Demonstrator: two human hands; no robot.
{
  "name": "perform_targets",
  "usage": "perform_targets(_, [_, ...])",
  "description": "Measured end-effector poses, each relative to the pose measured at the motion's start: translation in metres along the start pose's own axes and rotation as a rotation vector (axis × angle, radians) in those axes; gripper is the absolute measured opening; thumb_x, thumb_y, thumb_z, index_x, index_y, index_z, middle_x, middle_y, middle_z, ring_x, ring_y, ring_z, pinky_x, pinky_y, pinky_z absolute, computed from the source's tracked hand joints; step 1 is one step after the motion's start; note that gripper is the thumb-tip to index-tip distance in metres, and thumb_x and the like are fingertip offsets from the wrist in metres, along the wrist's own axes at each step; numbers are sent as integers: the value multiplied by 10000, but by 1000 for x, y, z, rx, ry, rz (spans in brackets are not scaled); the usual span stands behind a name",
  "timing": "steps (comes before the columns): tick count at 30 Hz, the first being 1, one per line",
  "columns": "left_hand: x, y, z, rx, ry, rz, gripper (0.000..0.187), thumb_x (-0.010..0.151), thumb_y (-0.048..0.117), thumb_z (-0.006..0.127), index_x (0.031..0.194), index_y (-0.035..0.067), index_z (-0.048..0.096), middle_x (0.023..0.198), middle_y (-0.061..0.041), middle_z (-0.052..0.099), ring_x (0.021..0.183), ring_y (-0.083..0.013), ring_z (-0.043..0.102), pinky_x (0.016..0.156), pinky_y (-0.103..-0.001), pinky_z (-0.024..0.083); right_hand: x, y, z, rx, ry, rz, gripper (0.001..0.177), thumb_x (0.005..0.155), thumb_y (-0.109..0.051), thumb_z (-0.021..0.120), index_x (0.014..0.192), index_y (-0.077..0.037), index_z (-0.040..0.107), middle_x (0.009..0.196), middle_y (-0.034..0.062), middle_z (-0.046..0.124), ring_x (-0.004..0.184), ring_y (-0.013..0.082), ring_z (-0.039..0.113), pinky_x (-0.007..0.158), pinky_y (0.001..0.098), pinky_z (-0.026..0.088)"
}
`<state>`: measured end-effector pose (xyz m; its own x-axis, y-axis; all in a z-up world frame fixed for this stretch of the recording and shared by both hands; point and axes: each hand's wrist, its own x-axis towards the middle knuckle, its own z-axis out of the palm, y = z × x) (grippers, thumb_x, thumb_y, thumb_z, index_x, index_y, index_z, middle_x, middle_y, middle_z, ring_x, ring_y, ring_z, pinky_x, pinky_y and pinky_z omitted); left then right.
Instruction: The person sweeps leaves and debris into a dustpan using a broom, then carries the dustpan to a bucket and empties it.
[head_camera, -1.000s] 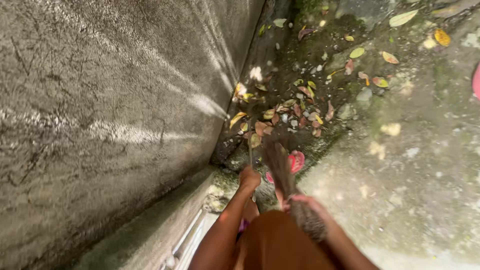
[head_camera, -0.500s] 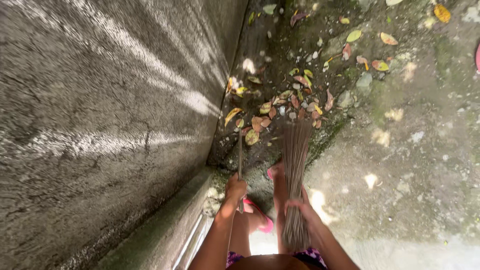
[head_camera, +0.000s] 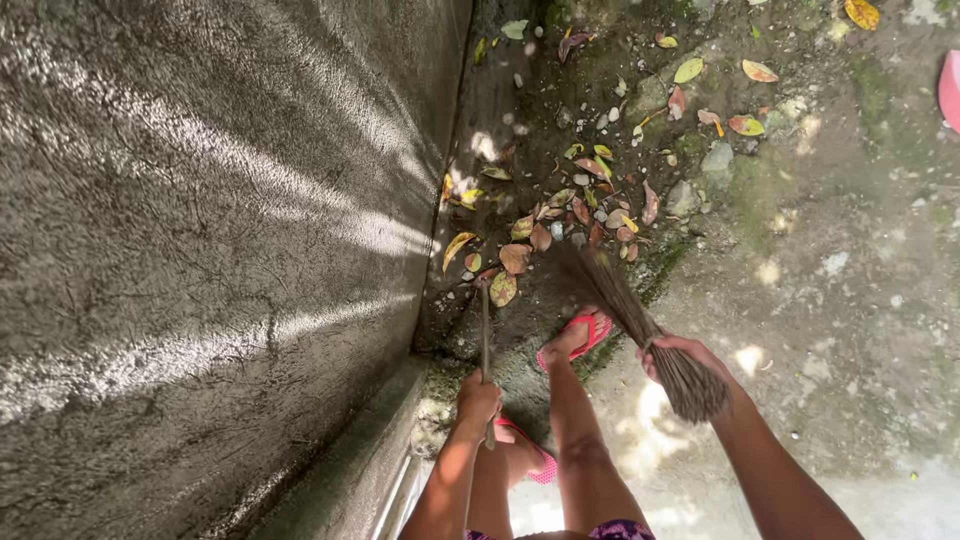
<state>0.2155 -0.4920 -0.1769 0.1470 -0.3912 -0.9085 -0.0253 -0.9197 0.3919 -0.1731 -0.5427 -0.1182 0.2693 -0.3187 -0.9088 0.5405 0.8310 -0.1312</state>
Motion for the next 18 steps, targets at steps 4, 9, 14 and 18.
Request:
perform_targets(4, [-2,6,3,-104,-5,-53,235,925,21,467,1113,87,593,708,-45,619,495,-133,555,397,-324,420,-30,46,41,-293,194,-201,894,802,-169,685,1588,-300,280,1136,167,627,871,251,612,714,354,586])
perform_targets(9, [20,8,-3,-204,1,1,267,943,40,506,1198,82,575,709,-100,569,481,-161,510,383,-338,388,15,142,44,195,-291,154,607,870,-206,770,1352,73,530,1038,205,645,885,305,712,773,411,621])
perform_targets(14, [16,24,-6,-105,123,-57,469,932,71,479,1373,231,497,791,-68,650,492,-169,562,401,-342,433,90,140,90,-44,-474,-140,454,917,-145,737,1257,71,527,1095,194,675,903,254,710,783,337,616])
perform_targets(18, [22,24,-13,-131,48,-11,340,952,63,482,1262,91,617,840,-87,678,524,-141,583,399,-314,447,88,79,47,-214,-248,-217,443,912,-181,722,1298,6,613,1092,201,660,850,260,674,686,331,600])
